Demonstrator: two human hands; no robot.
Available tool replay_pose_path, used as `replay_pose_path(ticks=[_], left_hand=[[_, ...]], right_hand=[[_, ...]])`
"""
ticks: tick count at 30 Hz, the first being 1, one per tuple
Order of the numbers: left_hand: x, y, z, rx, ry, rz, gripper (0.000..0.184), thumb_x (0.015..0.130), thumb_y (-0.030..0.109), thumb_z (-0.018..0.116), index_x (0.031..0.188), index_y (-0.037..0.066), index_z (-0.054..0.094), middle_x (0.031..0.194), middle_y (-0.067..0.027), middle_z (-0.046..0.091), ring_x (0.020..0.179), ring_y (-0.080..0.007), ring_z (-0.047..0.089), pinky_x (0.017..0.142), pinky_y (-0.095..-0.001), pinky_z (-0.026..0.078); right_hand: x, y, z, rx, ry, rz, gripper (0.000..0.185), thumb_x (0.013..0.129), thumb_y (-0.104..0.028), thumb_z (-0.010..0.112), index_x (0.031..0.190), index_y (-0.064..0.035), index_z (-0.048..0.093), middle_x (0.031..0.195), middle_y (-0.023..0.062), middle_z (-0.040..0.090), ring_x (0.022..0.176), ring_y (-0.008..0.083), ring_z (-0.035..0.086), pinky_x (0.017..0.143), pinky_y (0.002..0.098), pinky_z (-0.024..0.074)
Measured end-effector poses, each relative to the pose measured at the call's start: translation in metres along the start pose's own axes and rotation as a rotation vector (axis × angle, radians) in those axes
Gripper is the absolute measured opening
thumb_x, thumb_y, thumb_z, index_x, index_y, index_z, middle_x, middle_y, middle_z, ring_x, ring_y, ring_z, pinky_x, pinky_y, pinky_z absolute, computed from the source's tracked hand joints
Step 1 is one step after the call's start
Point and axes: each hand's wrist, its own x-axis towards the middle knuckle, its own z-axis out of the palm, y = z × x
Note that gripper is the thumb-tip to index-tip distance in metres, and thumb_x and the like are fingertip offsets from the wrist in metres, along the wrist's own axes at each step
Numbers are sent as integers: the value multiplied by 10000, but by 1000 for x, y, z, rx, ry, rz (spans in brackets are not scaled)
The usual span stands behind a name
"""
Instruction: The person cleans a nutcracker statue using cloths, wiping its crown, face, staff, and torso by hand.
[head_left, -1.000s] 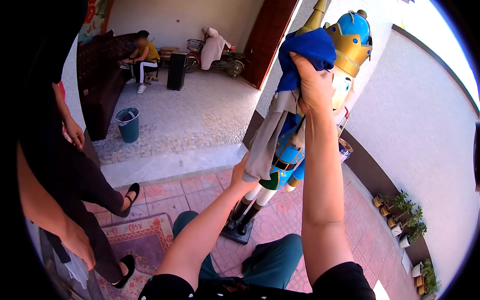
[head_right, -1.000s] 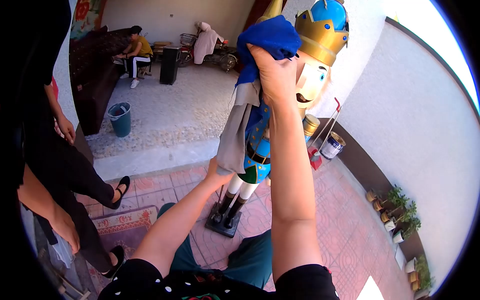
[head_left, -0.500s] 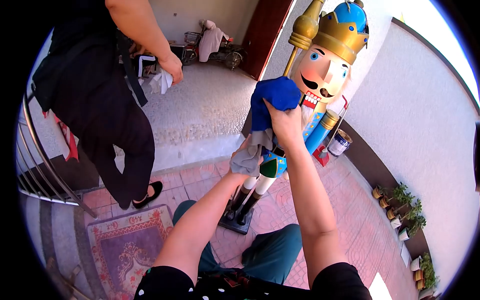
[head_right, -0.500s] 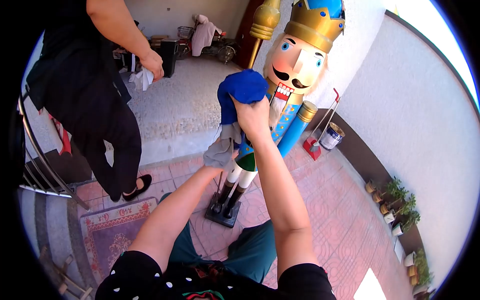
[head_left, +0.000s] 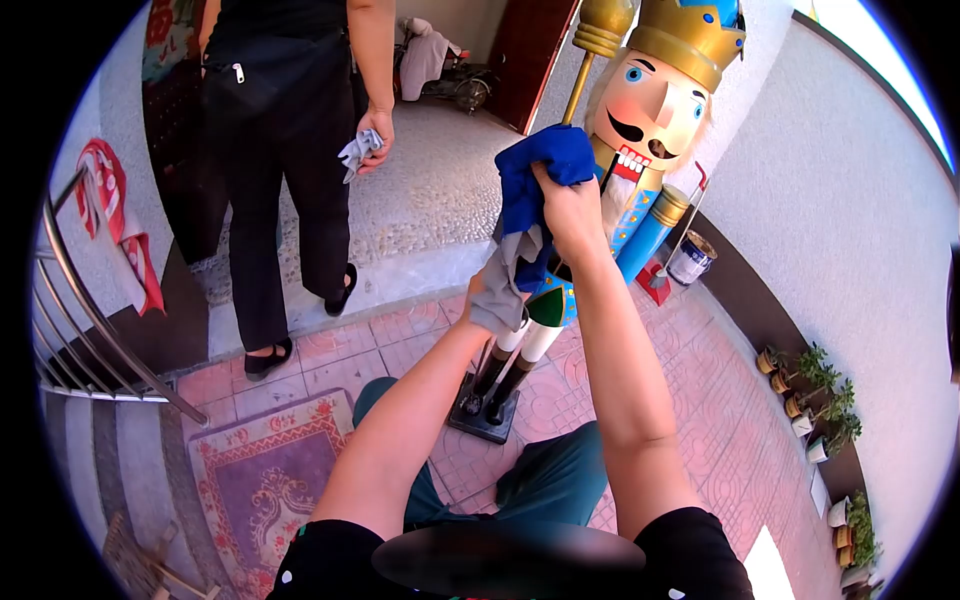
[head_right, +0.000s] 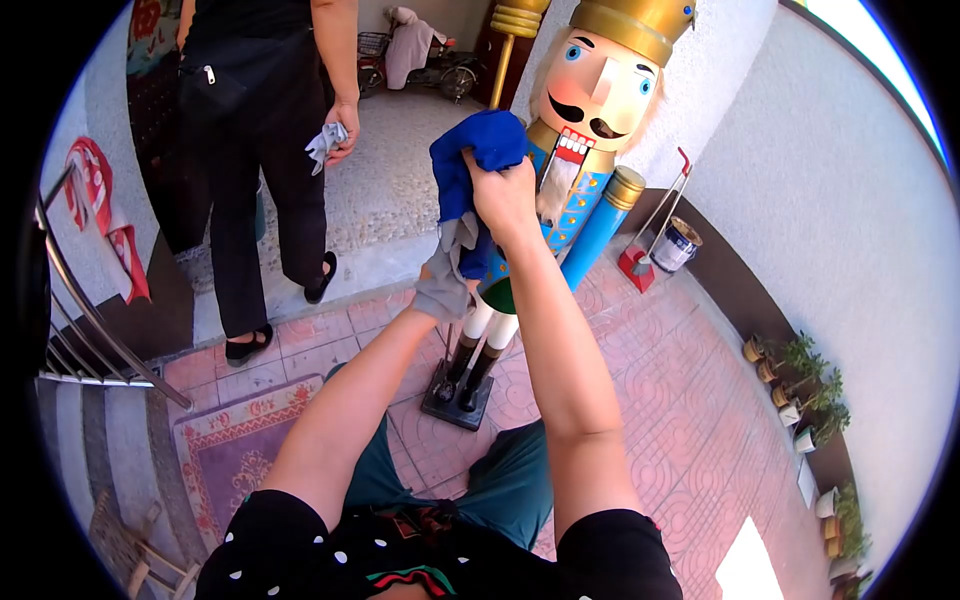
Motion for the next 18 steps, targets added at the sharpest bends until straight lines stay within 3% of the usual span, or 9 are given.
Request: replay_pose_path(ticks=[2,4,9,10,12,14,15,16,18], left_hand=[[3,0,1,96,-33,-14,759,781,182,704,1410,55,299,1302,-206,489,1089,-342,556,918,-372,455],[6,22,-7,270,43,181,622,819,416,621,1340,126,441,1221,-165,582,1114,-363,557,916,-381,464],[8,-55,24,328,-188,-3,473,832,328,579,1256,123,538,1178,-182,606,1119,-340,561,924,-387,458],[11,-58,24,145,-192,-41,489,819,282,600,1267,105,517,1184,-183,601,1116,-343,564,921,-390,461],[10,-49,21,-36,-195,-86,510,806,236,620,1277,87,495,1189,-183,596,1112,-346,567,919,-393,464],[11,1,0,-8,198,275,546,770,191,675,1266,76,477,1187,-150,596,1082,-333,582,907,-399,472],[9,1,0,11,330,392,560,759,176,693,1262,72,471,1186,-139,596,1072,-328,586,904,-401,475],[1,-47,25,167,221,275,691,756,227,692,1338,36,372,1269,-140,528,1114,-301,550,947,-397,420],[7,-58,25,-141,54,67,613,798,257,671,1308,60,394,1201,-94,550,1035,-233,546,871,-367,434]], right_hand=[[11,-12,-4,146,-61,127,193,856,-109,651,1036,-38,649,949,40,660,863,137,597,773,286,481],[32,-31,-4,230,-71,73,143,883,-70,600,1022,-50,623,960,52,660,863,167,628,769,297,510],[70,-86,6,473,-25,-120,142,894,-145,620,956,-21,652,881,53,669,754,135,613,680,268,498],[70,-79,9,474,-27,-105,142,894,-145,620,956,-21,652,881,53,669,754,135,613,680,268,498],[67,-56,13,-19,139,-262,170,878,-172,650,888,-3,663,830,34,673,724,120,583,664,263,470],[39,-31,18,-120,232,-339,205,856,-182,663,905,16,646,777,93,673,691,137,569,669,313,468],[25,-6,20,-165,231,-371,164,849,-157,644,907,-4,643,781,154,659,712,219,616,684,348,477],[3,11,19,-198,218,-426,130,840,-129,622,897,-14,638,807,191,653,764,326,639,693,367,483],[-32,56,17,-260,155,-371,104,820,-97,609,892,-26,633,841,205,645,800,399,622,704,396,488]])
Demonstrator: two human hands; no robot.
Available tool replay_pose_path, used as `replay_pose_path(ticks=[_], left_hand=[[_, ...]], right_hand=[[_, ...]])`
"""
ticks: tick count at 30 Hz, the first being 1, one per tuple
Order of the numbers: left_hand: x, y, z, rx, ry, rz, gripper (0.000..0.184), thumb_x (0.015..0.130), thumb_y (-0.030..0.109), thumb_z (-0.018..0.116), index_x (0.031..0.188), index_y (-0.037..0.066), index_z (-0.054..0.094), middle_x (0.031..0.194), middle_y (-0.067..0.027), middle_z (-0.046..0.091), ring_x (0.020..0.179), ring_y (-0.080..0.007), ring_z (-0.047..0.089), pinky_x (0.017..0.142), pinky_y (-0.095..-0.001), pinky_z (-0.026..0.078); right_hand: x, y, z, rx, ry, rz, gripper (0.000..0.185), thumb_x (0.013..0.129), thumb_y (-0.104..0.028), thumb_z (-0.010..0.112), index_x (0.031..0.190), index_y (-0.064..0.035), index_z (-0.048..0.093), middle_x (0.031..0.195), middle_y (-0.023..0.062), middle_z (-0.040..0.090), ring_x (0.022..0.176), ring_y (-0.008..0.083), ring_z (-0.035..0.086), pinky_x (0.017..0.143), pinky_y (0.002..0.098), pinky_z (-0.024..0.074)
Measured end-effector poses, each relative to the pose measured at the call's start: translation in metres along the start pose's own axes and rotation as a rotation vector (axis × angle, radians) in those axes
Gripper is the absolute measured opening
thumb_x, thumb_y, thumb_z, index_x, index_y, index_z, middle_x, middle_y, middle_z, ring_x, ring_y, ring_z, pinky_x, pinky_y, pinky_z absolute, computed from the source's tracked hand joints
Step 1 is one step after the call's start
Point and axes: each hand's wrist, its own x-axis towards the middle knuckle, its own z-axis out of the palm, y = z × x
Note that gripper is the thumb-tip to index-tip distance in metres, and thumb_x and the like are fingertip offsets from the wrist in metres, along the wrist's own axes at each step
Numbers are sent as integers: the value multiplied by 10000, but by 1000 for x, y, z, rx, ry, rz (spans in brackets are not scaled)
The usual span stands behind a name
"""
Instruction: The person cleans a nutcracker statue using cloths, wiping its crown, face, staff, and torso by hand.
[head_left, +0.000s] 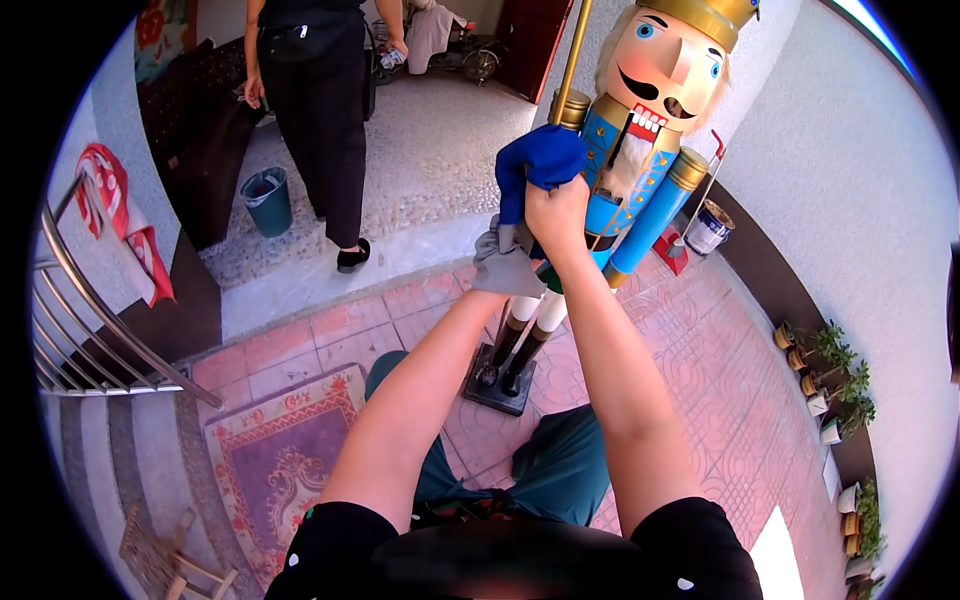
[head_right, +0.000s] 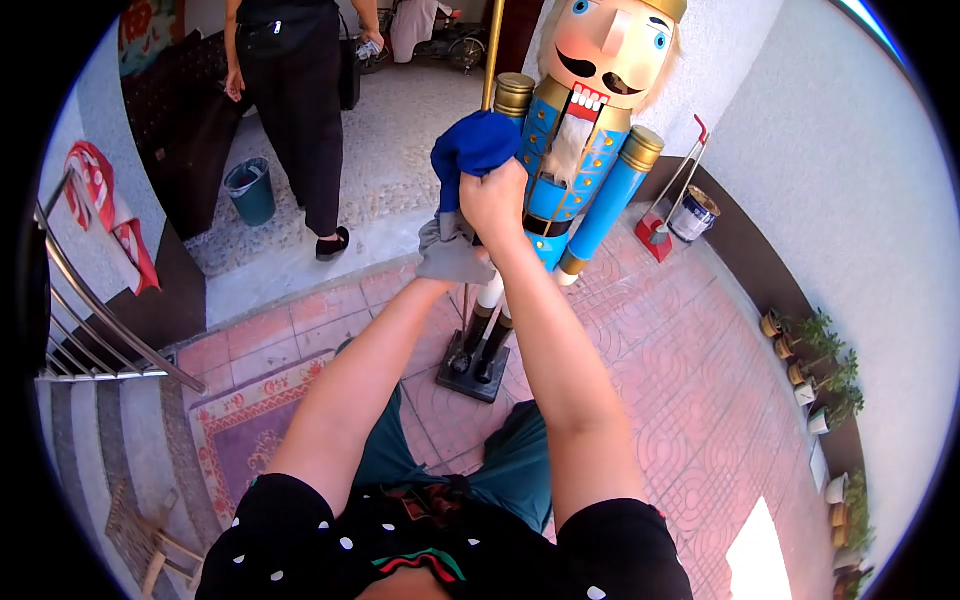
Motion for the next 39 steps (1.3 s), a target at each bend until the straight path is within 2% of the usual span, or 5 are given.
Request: replay_pose_path(ticks=[7,15,20,27,39], left_hand=[[-4,11,0,-442,165,-189,360,962,383,511,1041,43,600,898,-27,638,848,-92,502,719,-291,472],[10,49,-46,154,-307,-301,650,861,326,615,1431,167,348,1179,-181,621,1070,-349,607,848,-361,480],[13,51,-70,68,-563,-268,818,756,60,629,1478,198,269,1307,-135,537,1132,-264,582,924,-358,455],[36,61,-79,-229,-449,-338,752,818,151,632,1469,67,266,1390,-275,419,1353,-339,356,1055,-397,370],[84,116,-68,-141,-224,-156,235,916,208,634,995,-5,692,868,-29,680,841,-109,614,790,-256,485]], right_hand=[[-49,8,-8,-29,-48,72,142,785,-31,580,914,-8,636,857,218,652,837,407,632,722,398,502],[-130,29,-50,64,225,250,176,826,-11,605,1000,-8,633,990,88,657,893,198,618,813,329,484],[-206,18,-77,344,406,1259,211,924,-131,599,1101,-17,598,972,65,630,825,154,610,719,288,501],[-308,31,-91,630,326,1585,159,920,-135,563,1040,-35,595,887,86,652,714,200,636,615,337,540],[-315,2,-101,844,-76,1687,714,928,-624,345,1340,-54,469,1258,121,568,1058,251,575,848,396,497]])
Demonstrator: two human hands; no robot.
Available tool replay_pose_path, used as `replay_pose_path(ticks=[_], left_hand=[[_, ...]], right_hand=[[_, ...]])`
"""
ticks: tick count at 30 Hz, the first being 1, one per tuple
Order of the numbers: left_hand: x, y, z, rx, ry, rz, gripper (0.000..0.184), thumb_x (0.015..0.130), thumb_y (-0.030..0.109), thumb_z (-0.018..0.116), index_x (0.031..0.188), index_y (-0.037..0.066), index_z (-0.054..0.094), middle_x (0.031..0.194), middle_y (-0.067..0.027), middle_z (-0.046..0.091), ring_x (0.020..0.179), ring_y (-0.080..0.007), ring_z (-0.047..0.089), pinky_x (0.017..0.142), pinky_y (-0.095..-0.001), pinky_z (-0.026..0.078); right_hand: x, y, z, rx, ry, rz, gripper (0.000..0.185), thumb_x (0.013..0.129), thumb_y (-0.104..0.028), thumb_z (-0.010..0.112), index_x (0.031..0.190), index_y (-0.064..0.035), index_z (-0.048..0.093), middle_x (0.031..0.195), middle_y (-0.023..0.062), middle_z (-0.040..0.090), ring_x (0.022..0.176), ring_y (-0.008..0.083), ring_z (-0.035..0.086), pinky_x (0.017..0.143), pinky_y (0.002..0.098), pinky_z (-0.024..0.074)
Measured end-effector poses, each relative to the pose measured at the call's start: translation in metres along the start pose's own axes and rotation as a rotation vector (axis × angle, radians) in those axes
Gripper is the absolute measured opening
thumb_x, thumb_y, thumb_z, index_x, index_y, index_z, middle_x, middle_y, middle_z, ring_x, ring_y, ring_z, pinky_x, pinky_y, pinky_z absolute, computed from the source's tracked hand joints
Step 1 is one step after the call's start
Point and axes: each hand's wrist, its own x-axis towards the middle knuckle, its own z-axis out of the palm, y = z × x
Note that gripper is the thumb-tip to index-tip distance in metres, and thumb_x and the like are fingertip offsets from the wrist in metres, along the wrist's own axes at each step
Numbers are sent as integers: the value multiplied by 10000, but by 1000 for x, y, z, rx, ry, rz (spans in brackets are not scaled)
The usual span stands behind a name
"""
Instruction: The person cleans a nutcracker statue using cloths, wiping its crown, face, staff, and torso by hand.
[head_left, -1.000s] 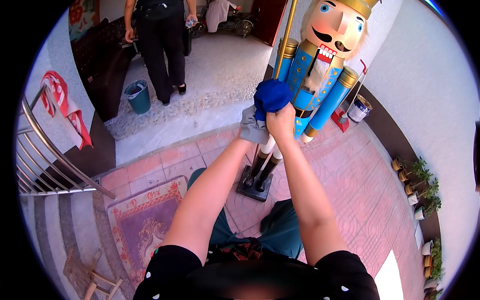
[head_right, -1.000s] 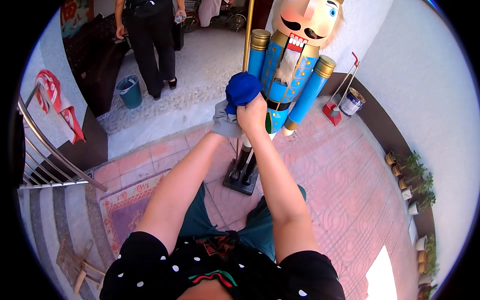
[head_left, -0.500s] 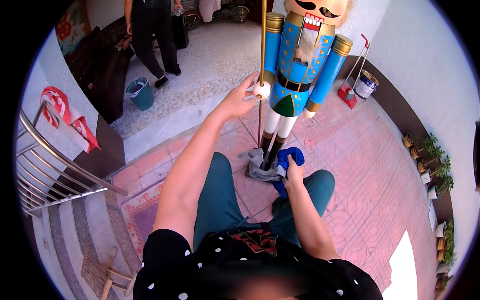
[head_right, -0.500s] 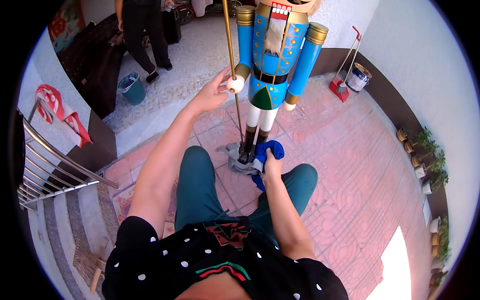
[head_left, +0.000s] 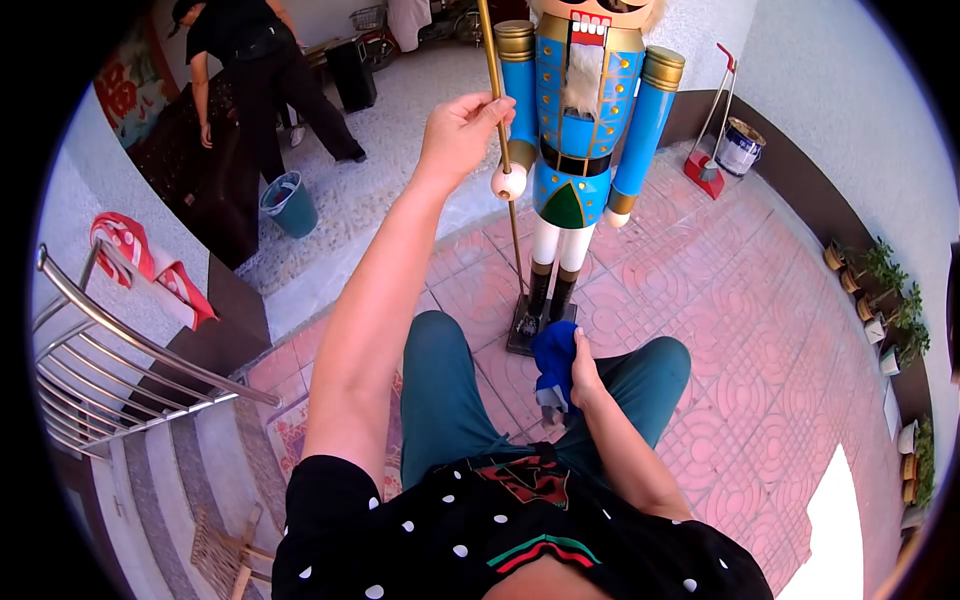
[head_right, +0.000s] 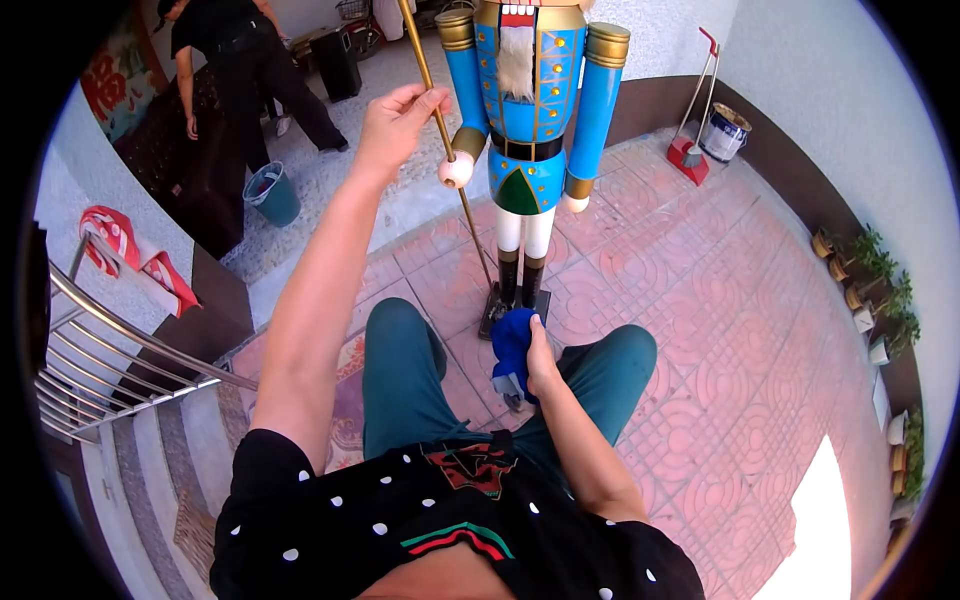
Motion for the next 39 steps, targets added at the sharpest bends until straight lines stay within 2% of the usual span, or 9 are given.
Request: replay_pose_path(ticks=[4,10,12,16,18,20,26,33,39], left_hand=[[23,21,-10,-42,-15,96,228,912,213,641,1001,11,697,848,-19,668,828,-97,611,791,-251,489],[51,59,-17,-51,3,163,267,902,254,656,1022,19,696,879,-37,681,826,-110,632,793,-258,502],[73,63,-19,-199,23,269,230,885,219,676,935,-5,699,811,-41,680,749,-95,612,724,-238,489],[86,80,-22,-139,22,129,222,919,224,636,908,9,688,764,-14,657,671,-84,574,627,-225,455],[76,93,-14,-19,85,199,245,922,236,631,879,3,693,775,-13,658,677,-78,572,619,-224,448],[73,98,-13,-33,108,127,240,922,227,628,853,6,691,753,-13,647,666,-83,567,623,-226,450],[78,90,-17,-158,102,111,228,922,201,626,833,-5,669,715,-14,621,644,-97,560,627,-234,461],[71,90,-16,-189,126,120,223,902,202,654,932,-17,686,799,-39,667,710,-105,606,662,-234,484],[55,83,-4,-109,176,210,256,880,213,677,965,-26,707,834,-64,702,758,-104,632,668,-229,491]], right_hand=[[4,-28,11,-46,-19,-36,642,961,-550,357,1327,-36,478,1248,118,575,1058,237,582,880,362,482],[-43,-137,96,-262,-175,-691,404,943,-295,568,1193,22,549,995,85,636,890,164,610,803,305,501],[-47,-173,129,-323,-134,-949,398,912,-299,620,1131,32,582,962,83,646,872,158,607,786,316,499],[-47,-250,206,-531,73,-1356,427,845,-355,664,980,47,618,1011,232,648,889,322,635,791,391,487],[-37,-272,239,-734,235,-1622,465,852,-384,668,972,64,624,828,164,676,756,219,647,666,328,505],[-32,-275,259,-795,302,-1371,472,826,-387,674,956,65,629,782,193,671,721,265,652,654,354,508],[23,-210,221,-763,232,-1515,156,784,-183,690,897,-77,676,846,206,641,842,403,586,741,455,473],[23,-206,205,-826,127,-1341,121,750,-147,703,867,-118,697,805,165,652,803,376,599,707,440,477],[-6,-274,254,-642,109,-1380,356,778,-290,700,858,55,658,768,250,660,750,382,659,697,420,515]])
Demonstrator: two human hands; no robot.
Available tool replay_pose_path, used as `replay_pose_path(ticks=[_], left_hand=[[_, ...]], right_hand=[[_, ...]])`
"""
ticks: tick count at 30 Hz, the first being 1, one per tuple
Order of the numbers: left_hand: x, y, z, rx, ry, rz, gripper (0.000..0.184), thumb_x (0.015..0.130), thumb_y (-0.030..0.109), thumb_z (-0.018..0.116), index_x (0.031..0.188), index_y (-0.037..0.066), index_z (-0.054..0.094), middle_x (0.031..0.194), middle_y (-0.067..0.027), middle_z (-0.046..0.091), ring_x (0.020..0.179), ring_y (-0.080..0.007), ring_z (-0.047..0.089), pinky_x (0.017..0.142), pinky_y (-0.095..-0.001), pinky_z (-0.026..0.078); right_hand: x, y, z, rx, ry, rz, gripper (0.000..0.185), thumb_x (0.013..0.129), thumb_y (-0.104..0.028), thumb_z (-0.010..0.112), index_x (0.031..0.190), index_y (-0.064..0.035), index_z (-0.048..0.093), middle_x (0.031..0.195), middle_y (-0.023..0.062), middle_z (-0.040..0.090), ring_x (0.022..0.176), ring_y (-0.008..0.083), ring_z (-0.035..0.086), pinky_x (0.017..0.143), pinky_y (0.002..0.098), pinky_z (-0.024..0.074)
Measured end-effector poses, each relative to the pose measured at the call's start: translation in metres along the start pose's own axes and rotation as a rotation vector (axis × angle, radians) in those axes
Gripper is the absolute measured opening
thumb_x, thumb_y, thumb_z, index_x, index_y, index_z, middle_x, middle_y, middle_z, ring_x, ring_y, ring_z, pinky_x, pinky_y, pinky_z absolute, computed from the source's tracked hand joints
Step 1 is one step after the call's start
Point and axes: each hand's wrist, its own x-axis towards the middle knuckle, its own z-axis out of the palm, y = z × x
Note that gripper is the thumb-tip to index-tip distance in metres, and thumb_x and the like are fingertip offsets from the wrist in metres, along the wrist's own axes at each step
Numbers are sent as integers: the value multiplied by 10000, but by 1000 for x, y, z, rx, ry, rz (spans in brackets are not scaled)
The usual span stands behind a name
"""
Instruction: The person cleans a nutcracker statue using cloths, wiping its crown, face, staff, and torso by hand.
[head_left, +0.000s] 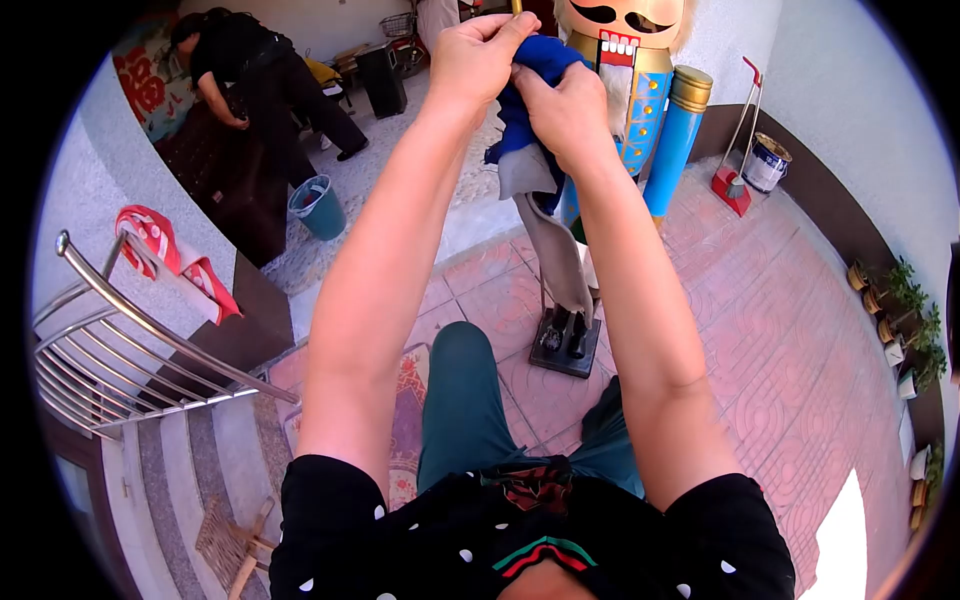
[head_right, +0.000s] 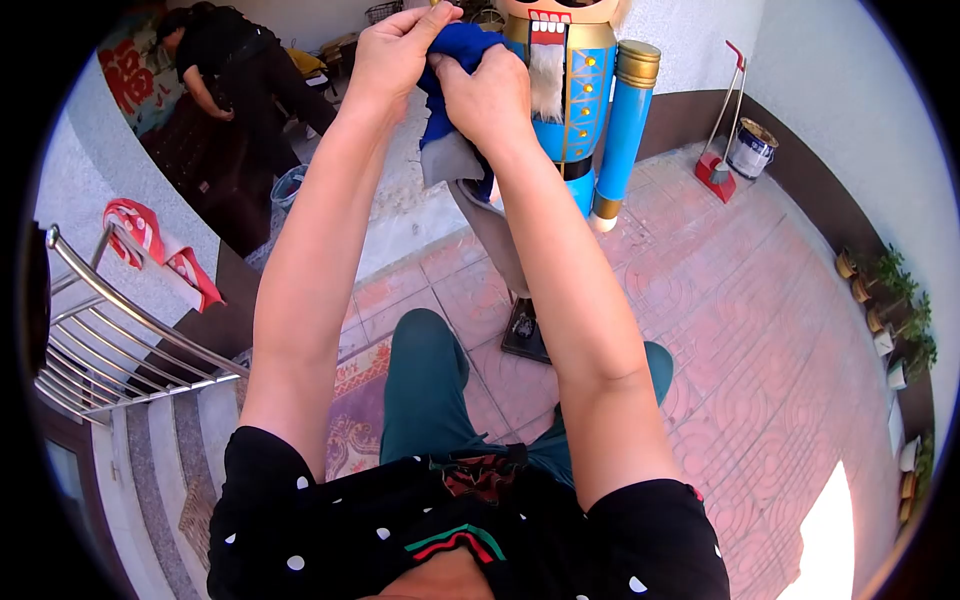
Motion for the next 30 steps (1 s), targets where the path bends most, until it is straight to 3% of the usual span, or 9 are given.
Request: replay_pose_path(ticks=[5,7,9,13,16,25,27,28,30], left_hand=[[11,-34,-10,16,-35,-29,249,886,225,666,949,-11,714,811,-59,702,752,-96,630,677,-232,488],[4,-35,-14,57,-45,-17,242,886,224,665,949,-4,714,803,-51,701,748,-92,627,686,-230,483],[-6,-27,-13,37,4,-41,236,883,223,667,943,0,717,798,-47,700,741,-90,623,687,-231,480],[-11,-33,-8,73,-73,-46,234,884,218,656,945,0,716,800,-46,699,743,-85,627,678,-226,477],[-18,-38,-6,116,-88,-96,282,922,253,624,1022,-2,693,882,-42,691,837,-101,636,805,-235,482],[-61,-62,-13,355,-36,-170,267,917,252,625,975,7,712,886,-15,690,877,-78,579,802,-239,431],[-75,-84,-22,719,-176,23,259,913,248,625,980,14,715,916,-34,687,891,-95,579,819,-249,429],[-85,-95,-21,405,-179,-214,274,855,293,644,919,40,729,989,-166,668,987,-281,604,844,-345,451],[-101,-107,-17,461,-144,-107,278,856,298,643,924,43,729,1015,-173,659,996,-289,599,847,-348,453]], right_hand=[[-45,46,-12,-321,-204,24,307,747,-226,713,871,49,654,793,269,639,779,424,624,704,441,505],[-78,67,-34,-463,-117,-53,244,795,-172,694,959,7,669,820,190,681,737,276,666,676,351,512],[-113,66,-56,-70,13,164,222,783,-143,697,939,12,667,804,179,681,745,289,663,691,365,517],[-183,121,-88,145,67,527,175,828,-128,677,944,3,677,854,85,699,781,130,636,707,293,507],[-225,140,-95,73,77,564,226,823,-162,688,973,6,670,810,81,694,719,130,620,668,285,496],[-238,133,-79,72,-5,636,258,810,-183,698,985,5,668,793,84,688,699,127,616,655,289,496],[-237,131,-75,70,-12,626,259,808,-183,698,984,4,667,792,89,689,699,133,622,657,292,499],[-236,131,-73,57,-6,612,258,807,-184,697,981,4,667,794,98,690,701,143,632,659,295,503],[-229,126,-69,46,6,598,257,806,-184,697,978,4,667,796,106,691,703,154,641,662,299,506]])
